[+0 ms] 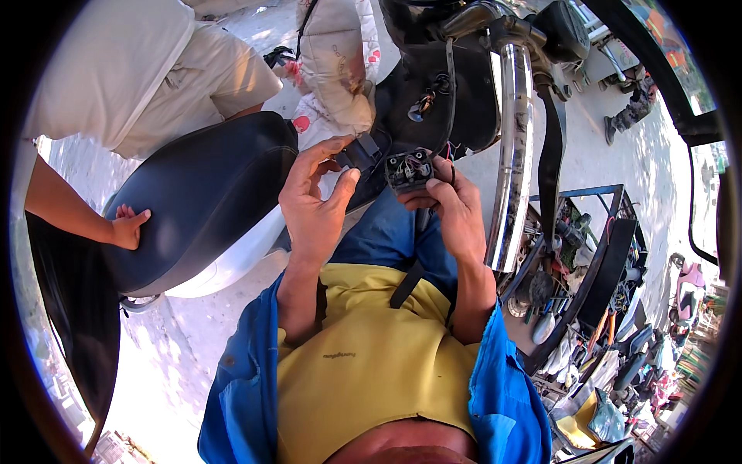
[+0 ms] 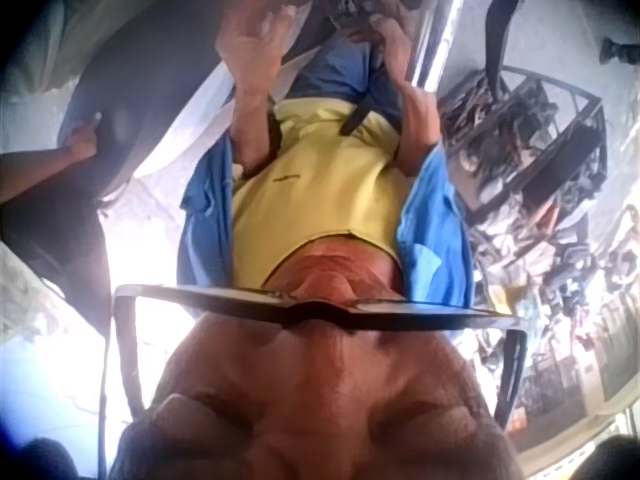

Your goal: The person repairs a scooter's handlebar switch assembly by hand and with a screwdriver. They strip and twist wires, connect them to a new switch housing, and secure the assembly with screws.

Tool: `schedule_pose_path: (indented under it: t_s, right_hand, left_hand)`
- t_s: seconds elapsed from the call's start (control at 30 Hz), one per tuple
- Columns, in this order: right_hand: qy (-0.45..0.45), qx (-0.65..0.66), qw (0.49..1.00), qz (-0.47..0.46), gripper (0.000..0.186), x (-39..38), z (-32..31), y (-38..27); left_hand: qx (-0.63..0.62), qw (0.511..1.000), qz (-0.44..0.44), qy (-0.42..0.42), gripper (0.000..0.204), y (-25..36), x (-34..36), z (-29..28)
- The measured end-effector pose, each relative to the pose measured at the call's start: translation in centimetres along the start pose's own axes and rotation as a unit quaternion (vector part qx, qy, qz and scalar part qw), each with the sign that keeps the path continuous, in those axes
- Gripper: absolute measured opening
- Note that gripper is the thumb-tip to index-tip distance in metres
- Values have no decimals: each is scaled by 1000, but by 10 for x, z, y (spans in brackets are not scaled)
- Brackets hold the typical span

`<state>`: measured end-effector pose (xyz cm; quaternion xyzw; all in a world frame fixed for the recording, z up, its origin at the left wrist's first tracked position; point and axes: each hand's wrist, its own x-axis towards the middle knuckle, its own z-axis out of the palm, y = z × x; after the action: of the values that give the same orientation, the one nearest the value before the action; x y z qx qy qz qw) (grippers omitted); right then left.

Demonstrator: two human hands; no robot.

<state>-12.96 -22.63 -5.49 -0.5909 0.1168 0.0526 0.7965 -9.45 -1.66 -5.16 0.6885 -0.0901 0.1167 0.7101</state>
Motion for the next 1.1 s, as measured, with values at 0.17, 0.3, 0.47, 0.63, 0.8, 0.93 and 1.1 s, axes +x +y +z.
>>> schedule_pose_path:
  t_s: [0.17, 0.3, 0.47, 0.63, 0.8, 0.93, 1.1]
  right_hand:
    - [-14, -16, 1000, -6, 52, 0, 5, -7]
    - [-4, -12, 1000, -9, 52, -1, 5, -6]
    - [-5, -28, 1000, -8, 50, 1, 3, -2]
    - [-7, -17, 1000, -3, 49, 0, 3, -6]
    - [-9, -32, 999, -2, 44, 1, 6, -6]
    - [0, -61, 998, -9, 41, 4, 5, -7]
    - [29, -76, 997, -14, 36, 6, 13, -11]
  left_hand:
    - [-31, 999, -21, -10, 38, 4, -2, 6]
    - [-45, 998, -28, -29, 32, 2, -2, 7]
    - [-73, 994, -39, -68, 26, 6, -1, 5]
    - [-91, 988, -52, -114, 26, 4, 3, 5]
    - [-133, 986, -69, -74, 35, 6, 5, 12]
    - [-100, 990, -66, -79, 34, 19, 14, 16]
    - [-60, 988, -57, -129, 28, 14, 15, 12]
